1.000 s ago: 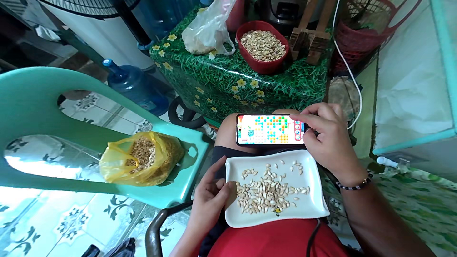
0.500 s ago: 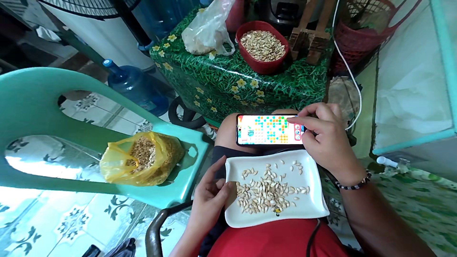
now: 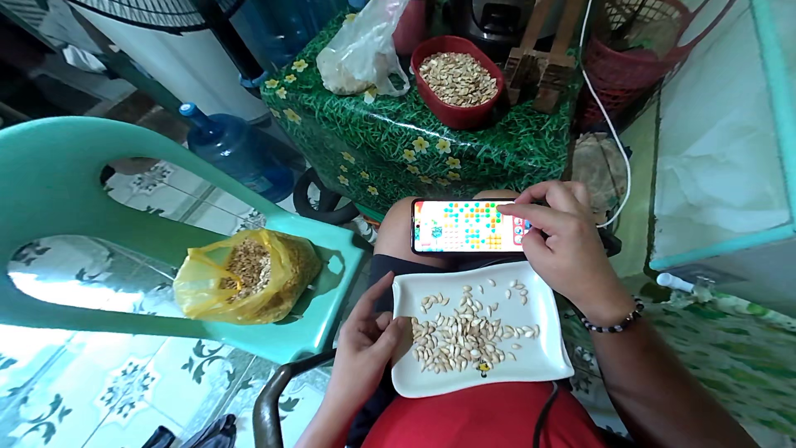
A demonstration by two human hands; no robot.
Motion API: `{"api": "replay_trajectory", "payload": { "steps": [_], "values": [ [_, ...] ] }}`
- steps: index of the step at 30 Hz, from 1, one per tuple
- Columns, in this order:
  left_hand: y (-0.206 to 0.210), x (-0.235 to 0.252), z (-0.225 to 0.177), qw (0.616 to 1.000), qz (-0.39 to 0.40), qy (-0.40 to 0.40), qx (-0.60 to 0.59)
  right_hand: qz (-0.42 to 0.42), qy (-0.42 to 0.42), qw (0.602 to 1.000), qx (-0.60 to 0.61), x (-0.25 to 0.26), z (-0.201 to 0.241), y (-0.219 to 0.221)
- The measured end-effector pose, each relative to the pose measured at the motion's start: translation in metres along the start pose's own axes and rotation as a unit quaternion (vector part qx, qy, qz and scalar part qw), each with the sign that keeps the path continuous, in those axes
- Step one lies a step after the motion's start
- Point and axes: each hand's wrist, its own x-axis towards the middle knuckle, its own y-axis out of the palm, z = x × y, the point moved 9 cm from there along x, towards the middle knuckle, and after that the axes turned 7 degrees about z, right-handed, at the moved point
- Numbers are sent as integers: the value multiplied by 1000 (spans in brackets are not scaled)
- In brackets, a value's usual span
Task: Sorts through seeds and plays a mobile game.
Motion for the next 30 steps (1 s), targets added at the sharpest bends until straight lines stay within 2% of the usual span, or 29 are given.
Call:
{"api": "replay_trajectory", "payload": {
  "steps": [30],
  "values": [
    [0,0,0,1000,3,2,-6,12,3,1000,-18,9,4,2]
  ]
}}
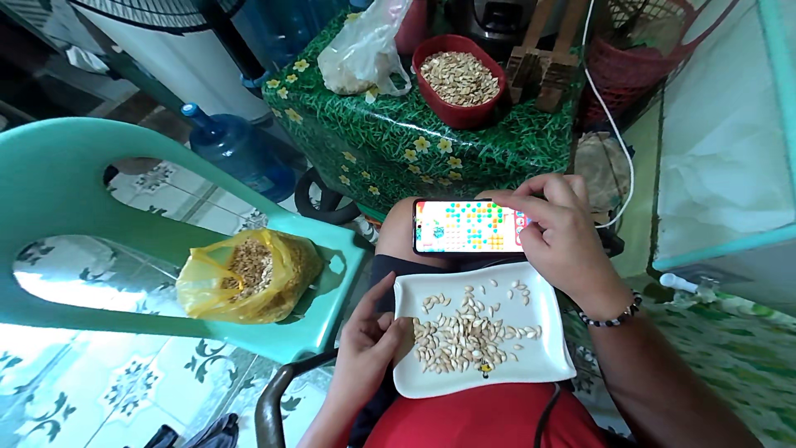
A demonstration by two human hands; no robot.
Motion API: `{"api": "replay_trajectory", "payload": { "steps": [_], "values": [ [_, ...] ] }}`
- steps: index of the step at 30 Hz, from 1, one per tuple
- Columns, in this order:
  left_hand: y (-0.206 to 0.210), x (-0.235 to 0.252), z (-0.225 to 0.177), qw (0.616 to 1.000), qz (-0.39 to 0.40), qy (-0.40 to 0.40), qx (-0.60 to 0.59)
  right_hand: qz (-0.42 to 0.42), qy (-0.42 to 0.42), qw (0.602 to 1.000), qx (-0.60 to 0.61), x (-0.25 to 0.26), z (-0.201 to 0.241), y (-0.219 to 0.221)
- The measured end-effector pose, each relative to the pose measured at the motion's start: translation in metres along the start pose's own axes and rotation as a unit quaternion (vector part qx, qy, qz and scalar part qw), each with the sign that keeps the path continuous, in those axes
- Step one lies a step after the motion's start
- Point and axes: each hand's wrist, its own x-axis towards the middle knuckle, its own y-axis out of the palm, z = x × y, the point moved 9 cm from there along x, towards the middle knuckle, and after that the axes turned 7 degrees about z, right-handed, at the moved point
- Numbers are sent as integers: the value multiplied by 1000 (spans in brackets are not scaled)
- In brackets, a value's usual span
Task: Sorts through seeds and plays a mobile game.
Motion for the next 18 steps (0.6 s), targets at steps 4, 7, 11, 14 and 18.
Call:
{"api": "replay_trajectory", "payload": {
  "steps": [4,7,11,14,18],
  "values": [
    [0,0,0,1000,1,1,2,12,-6,1000,1,3,5,5],
    [0,0,-1,1000,1,1,4,18,-12,1000,0,5,8,7],
    [0,0,0,1000,1,0,2,18,-16,1000,-1,5,9,8],
    [0,0,0,1000,2,-2,2,17,-19,1000,-5,6,10,8],
    [0,0,-1,1000,1,-3,2,16,-17,1000,-9,7,8,7]
  ]
}}
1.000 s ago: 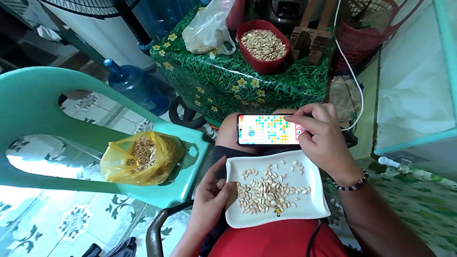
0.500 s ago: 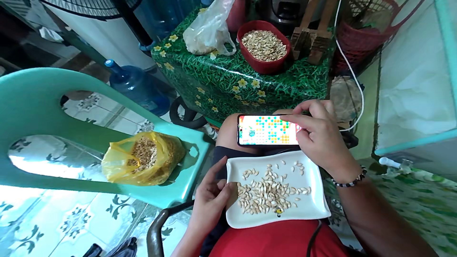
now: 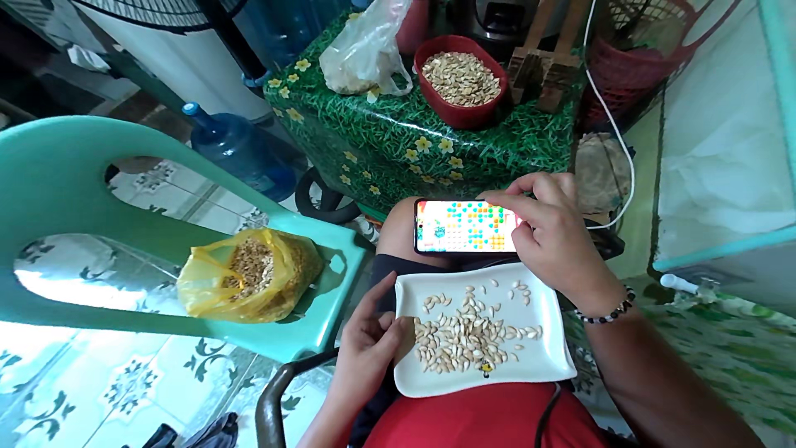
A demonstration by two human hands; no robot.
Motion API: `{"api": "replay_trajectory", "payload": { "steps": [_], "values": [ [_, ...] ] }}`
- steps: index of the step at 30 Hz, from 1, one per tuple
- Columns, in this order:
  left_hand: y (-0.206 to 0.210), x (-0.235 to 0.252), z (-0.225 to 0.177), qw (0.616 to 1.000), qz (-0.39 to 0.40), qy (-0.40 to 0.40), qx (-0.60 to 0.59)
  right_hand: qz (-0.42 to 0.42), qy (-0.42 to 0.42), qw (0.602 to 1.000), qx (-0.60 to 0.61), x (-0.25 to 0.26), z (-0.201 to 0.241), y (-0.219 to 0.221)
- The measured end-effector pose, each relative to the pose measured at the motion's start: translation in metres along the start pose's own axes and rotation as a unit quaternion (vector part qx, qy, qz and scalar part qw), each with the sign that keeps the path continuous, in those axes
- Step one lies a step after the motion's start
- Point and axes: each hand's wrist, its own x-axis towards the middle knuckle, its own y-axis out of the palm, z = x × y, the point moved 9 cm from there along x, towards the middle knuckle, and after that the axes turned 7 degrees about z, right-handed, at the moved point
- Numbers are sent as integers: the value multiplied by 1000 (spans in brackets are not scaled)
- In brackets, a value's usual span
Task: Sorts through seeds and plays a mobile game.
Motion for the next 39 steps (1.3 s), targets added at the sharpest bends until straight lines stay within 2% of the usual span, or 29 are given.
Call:
{"api": "replay_trajectory", "payload": {
  "steps": [7,17,23,26,29,32,35,39],
  "values": [
    [0,0,0,1000,-1,-5,-2,18,2,1000,-6,4,3,1],
    [0,1,-1,1000,0,-5,-2,37,-40,998,-7,14,21,9],
    [-1,0,1,1000,9,1,-6,11,-55,997,54,-1,29,-16],
    [-1,1,1,1000,9,-2,-3,108,-117,984,84,-25,47,-17],
    [-1,1,1,1000,6,-7,6,259,-194,940,107,-56,72,11],
    [-1,1,0,1000,3,-12,5,354,-213,908,70,-78,94,36],
    [-2,0,1,1000,3,-16,-4,393,-221,892,39,-87,100,50],
    [-2,-1,2,1000,2,-15,-11,370,-237,898,14,-84,98,54]
  ]
}}
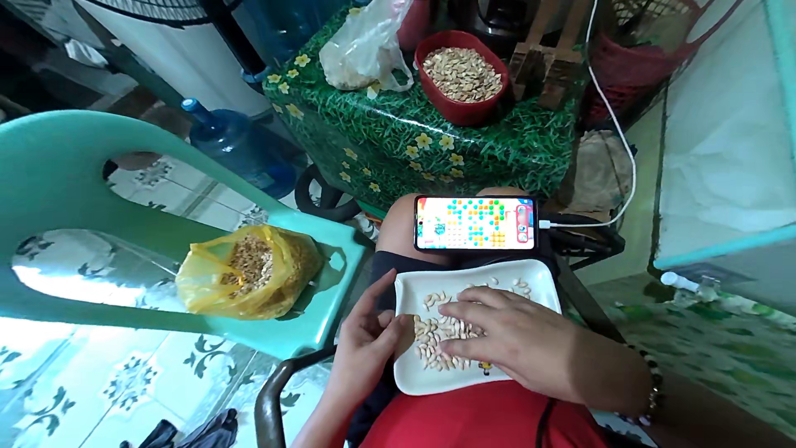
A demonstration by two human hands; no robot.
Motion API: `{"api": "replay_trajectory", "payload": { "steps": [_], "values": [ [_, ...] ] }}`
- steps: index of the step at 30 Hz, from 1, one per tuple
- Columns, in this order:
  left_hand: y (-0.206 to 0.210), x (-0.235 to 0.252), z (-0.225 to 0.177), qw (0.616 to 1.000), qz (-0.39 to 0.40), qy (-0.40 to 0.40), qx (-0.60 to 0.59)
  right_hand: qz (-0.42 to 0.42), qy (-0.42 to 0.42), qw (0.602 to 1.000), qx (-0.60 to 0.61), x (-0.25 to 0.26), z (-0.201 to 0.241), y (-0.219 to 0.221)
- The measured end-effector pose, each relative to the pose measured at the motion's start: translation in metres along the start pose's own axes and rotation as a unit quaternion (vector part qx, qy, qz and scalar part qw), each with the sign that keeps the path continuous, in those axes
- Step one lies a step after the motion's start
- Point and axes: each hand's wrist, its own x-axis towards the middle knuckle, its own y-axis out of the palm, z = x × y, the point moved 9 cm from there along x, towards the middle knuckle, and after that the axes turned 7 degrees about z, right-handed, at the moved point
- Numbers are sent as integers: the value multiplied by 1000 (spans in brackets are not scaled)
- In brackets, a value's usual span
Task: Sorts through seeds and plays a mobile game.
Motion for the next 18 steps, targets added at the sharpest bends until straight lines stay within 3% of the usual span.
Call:
{"api": "replay_trajectory", "payload": {
  "steps": [10,18],
  "values": [
    [1,-1,-1,1000,1,6,12,-170,-42,984,15,-14,-9,-18],
    [1,-1,-1,1000,4,12,9,-229,-53,970,64,-24,-9,-35]
  ]
}}
